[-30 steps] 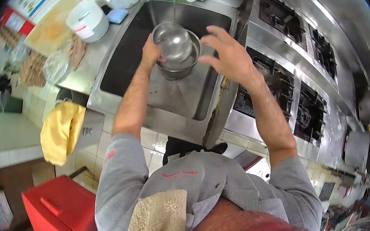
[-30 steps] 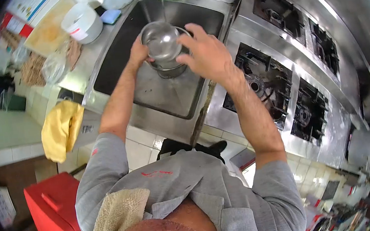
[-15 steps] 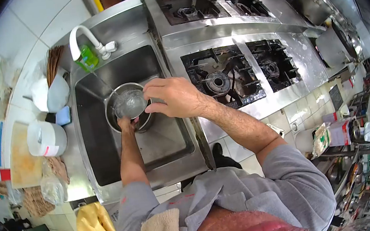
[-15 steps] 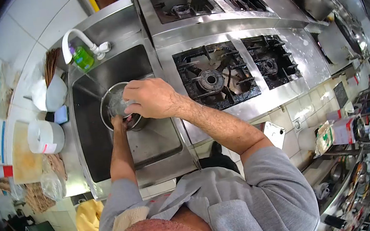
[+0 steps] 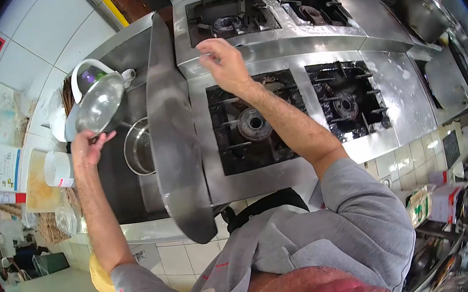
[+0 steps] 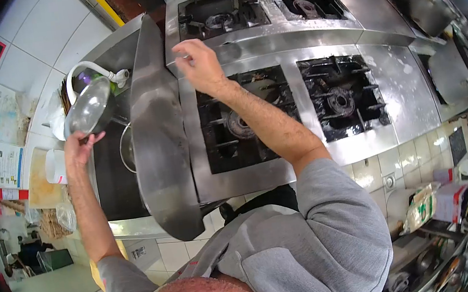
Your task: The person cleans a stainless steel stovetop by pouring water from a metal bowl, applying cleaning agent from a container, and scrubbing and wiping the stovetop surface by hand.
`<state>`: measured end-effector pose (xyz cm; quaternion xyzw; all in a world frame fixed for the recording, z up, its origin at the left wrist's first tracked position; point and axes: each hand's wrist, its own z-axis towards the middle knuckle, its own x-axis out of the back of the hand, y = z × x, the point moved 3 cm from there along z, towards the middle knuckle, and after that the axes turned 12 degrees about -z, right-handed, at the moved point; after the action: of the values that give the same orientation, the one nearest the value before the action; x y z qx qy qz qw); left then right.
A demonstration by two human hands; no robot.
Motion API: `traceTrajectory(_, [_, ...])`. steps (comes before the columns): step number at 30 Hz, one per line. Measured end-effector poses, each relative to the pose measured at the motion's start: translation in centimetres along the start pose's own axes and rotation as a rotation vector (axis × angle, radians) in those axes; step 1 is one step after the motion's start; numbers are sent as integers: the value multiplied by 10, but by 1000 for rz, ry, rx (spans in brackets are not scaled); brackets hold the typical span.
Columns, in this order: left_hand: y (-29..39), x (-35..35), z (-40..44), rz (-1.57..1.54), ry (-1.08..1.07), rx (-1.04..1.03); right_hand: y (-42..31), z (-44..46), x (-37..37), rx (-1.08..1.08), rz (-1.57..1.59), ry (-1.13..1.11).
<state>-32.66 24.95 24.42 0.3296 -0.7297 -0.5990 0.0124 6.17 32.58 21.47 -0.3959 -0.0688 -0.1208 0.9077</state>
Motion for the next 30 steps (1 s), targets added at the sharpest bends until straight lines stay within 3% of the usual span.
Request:
traceTrajectory(7, [13,-111,-47,-31,7,-53,108,28,84,-19,-344,-50])
traceTrajectory(14, [-71,-225,-48,-37,-85,44,192,31,139,-56,-635,-105])
traceTrajectory(21, [-172,-315,-11,0,-272,197,248,46,149,1,-848,-244])
traceTrajectory(27, [-215,-378,9,176,-384,265,295,54,141,-22,-952,-408])
traceTrajectory(30, [-224,-402,24,257,-302,256,320,68,138,134,-1037,-371])
